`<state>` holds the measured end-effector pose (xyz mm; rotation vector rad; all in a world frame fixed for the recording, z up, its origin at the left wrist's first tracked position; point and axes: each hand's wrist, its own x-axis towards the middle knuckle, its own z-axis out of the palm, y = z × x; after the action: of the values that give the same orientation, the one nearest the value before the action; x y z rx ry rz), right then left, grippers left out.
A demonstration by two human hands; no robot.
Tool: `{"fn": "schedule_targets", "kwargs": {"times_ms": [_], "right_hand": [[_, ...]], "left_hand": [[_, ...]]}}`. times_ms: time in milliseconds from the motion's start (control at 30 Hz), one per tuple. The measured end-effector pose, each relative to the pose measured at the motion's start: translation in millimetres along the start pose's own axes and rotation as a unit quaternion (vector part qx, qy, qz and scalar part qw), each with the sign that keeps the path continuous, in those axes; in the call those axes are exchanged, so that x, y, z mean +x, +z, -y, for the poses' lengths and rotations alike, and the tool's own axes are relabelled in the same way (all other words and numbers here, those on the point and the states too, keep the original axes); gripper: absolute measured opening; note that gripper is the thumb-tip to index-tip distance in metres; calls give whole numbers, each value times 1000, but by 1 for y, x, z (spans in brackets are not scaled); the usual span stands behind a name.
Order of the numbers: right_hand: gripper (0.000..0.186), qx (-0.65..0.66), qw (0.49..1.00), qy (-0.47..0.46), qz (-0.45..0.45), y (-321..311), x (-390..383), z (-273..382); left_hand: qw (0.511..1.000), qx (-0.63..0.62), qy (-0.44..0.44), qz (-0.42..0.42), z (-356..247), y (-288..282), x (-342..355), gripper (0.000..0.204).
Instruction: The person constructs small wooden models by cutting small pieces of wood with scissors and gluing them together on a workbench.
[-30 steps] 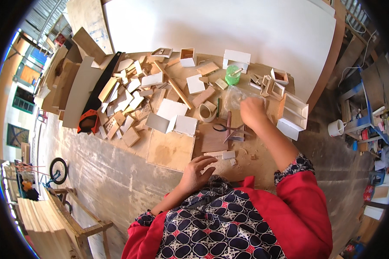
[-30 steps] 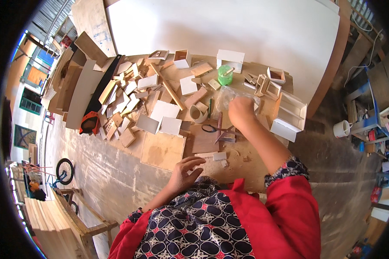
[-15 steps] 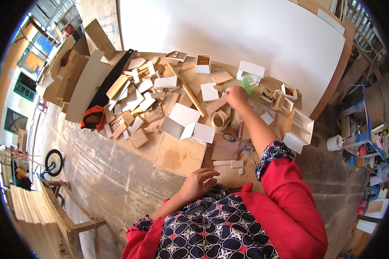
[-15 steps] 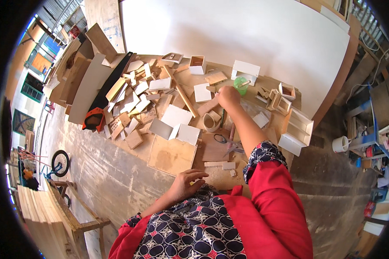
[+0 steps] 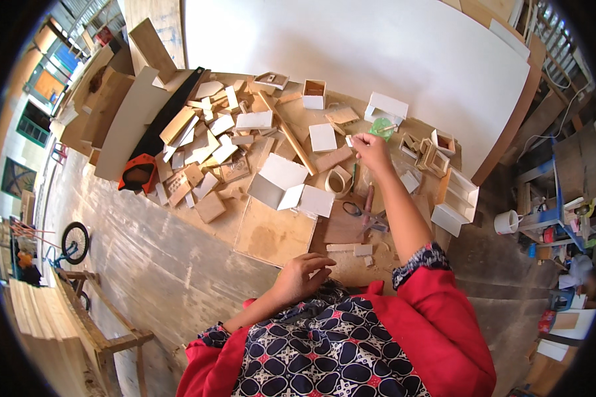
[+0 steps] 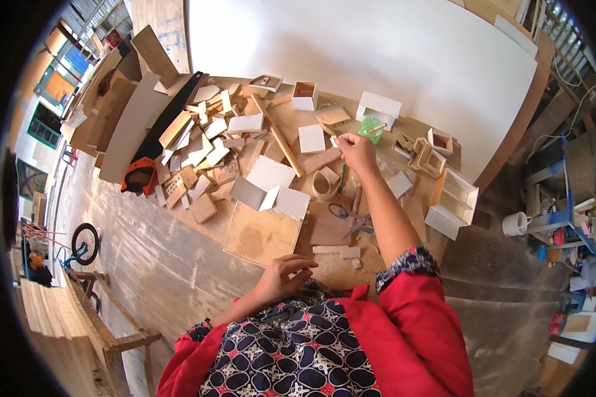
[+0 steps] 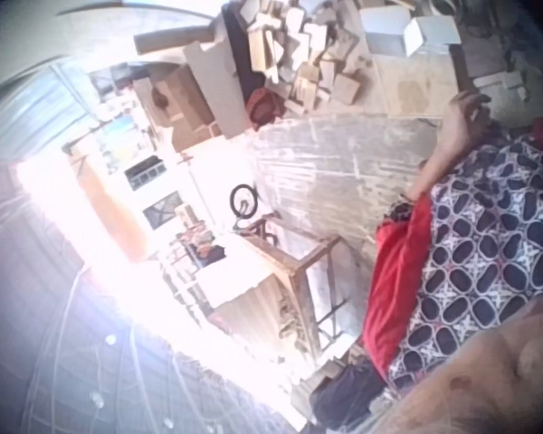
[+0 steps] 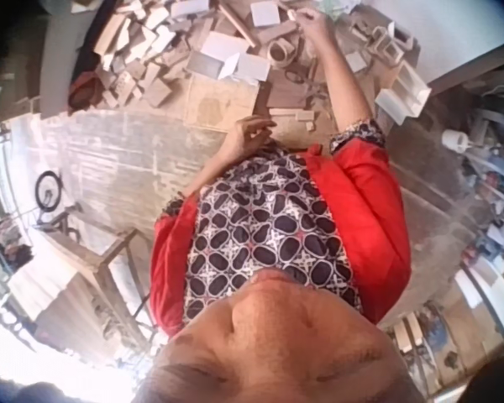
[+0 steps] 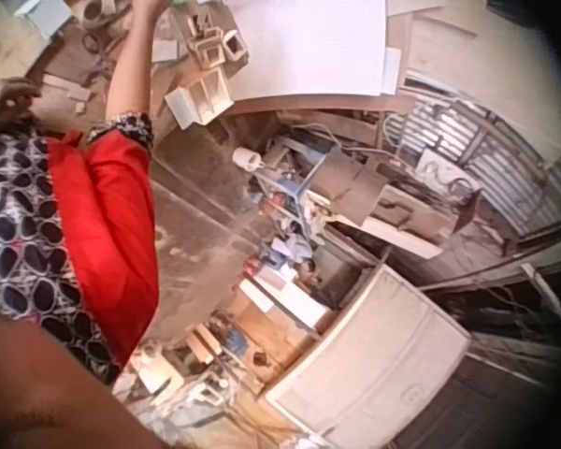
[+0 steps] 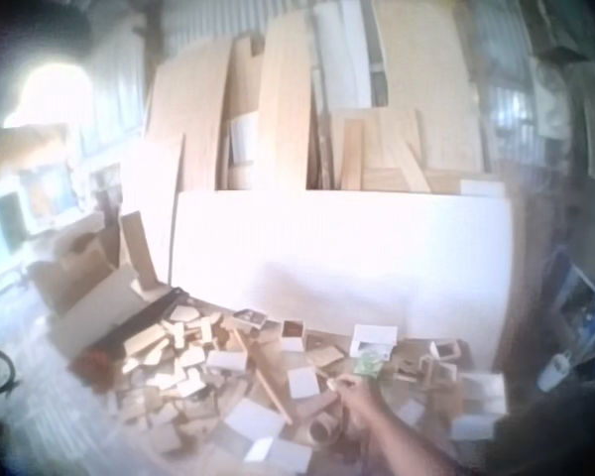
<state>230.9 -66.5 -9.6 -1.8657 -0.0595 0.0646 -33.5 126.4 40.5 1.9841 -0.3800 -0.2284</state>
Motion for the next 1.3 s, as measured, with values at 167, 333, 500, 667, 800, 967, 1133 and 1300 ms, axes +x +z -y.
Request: {"fn": "schedule_targets", "kwargs": {"times_ms": [167,333,500,667,800,967,1133,1300], "right_hand": [[16,233,961,73,127,-26,-113,81],[15,210,958,14,194,-30,-185,87],[15,275,914,131,267,-36,-215,83],[15,381,861,213,263,-37,-230,71],[18,364,876,190,251,-42,-238,70],[24,338,901,145,229,-51,-245,82],[25,316,921,99,206,-54,-250,82],[19,303,924,90,215,-54,-251,71]], "left_hand": [[989,-130,-72,-6,-12,1,11,20],[936,-334,-65,-87,-31,5,27,33],[931,-357,-34,-72,-43,7,29,27],[938,-344,-8,-35,-35,15,26,17],[925,-377,-37,-36,-42,19,26,10],[934,-353,-32,-50,-43,25,25,9],[939,-336,-55,-53,-42,27,26,9],[938,-341,-61,-34,-42,31,26,8]]}}
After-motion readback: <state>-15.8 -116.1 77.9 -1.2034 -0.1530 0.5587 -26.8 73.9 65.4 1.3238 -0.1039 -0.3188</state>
